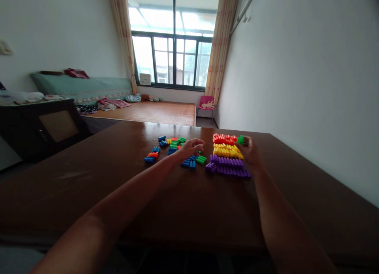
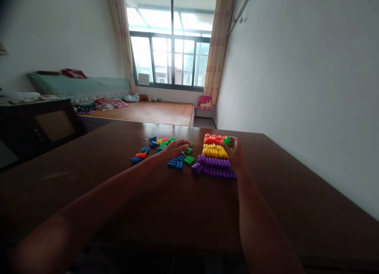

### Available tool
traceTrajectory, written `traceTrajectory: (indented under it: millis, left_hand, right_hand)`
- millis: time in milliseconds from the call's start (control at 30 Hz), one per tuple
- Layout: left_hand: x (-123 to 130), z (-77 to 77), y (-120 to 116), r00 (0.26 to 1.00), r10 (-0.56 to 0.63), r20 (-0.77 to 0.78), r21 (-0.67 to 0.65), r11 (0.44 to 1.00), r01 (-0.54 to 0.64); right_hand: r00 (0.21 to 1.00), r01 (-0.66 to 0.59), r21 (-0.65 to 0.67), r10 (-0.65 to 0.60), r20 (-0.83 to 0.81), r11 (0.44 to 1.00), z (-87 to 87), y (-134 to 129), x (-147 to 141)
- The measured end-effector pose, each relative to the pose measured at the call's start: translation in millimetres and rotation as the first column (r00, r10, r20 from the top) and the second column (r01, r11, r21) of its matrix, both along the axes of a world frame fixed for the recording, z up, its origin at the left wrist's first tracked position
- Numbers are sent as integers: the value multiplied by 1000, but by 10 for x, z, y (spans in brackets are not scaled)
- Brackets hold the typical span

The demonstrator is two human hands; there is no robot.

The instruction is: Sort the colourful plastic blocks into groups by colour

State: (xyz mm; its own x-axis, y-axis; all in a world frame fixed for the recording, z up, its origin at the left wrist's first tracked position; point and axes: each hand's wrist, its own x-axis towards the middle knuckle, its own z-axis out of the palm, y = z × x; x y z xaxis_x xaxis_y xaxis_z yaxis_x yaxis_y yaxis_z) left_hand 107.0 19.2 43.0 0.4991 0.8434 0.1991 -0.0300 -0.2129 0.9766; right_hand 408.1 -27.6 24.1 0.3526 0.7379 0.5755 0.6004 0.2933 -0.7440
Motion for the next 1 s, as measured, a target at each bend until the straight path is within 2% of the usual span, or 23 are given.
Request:
traceTrajectory:
  millis: [33, 67, 100, 200, 267, 433, 500, 633, 700, 833, 933, 1000]
  left_hand:
    - [-97, 3, 29, 999, 32, -27, 35, 999, -31]
    - [-201, -7, 59, 996, 78, -42, 69, 995, -75]
    - [-307, -29, 86, 990, 131, -51, 98, 987, -126]
    - [-599, -143, 144, 953, 298, -49, 156, 945, -288]
    - [-737, -215, 163, 921, 385, -54, 189, 910, -370]
    - [-875, -262, 206, 888, 460, -10, 228, 866, -446]
    - [-886, -259, 233, 883, 470, 3, 235, 858, -457]
    - [-911, -274, 279, 875, 484, -13, 265, 845, -464]
    - [-941, -285, 302, 866, 501, -17, 292, 830, -474]
    - [-1031, -326, 374, 837, 546, -26, 388, 777, -495]
    - [-1073, -379, 418, 805, 587, -86, 493, 727, -478]
    - [-1056, -411, 407, 792, 590, -160, 571, 710, -414]
  right_hand:
    - [978, 206, 9, -206, 15, 978, -74, -14, 255]
    - [927, 375, -25, -374, 45, 927, -164, -36, 492]
    - [874, 485, -66, -479, 84, 872, -263, -58, 696]
    - [794, 606, -221, -563, 229, 764, -533, -79, 1068]
    - [796, 604, -312, -537, 279, 734, -631, -31, 1158]
    - [853, 521, -422, -436, 286, 742, -670, 110, 1233]
    - [848, 526, -397, -426, 316, 752, -698, 114, 1224]
    - [799, 539, -209, -417, 434, 816, -817, 115, 1158]
    - [766, 569, -157, -452, 457, 807, -872, 154, 1162]
    - [728, 632, -190, -491, 479, 751, -910, 307, 1279]
    - [755, 590, -214, -439, 487, 778, -907, 404, 1375]
    - [769, 559, -168, -432, 471, 812, -914, 421, 1418]
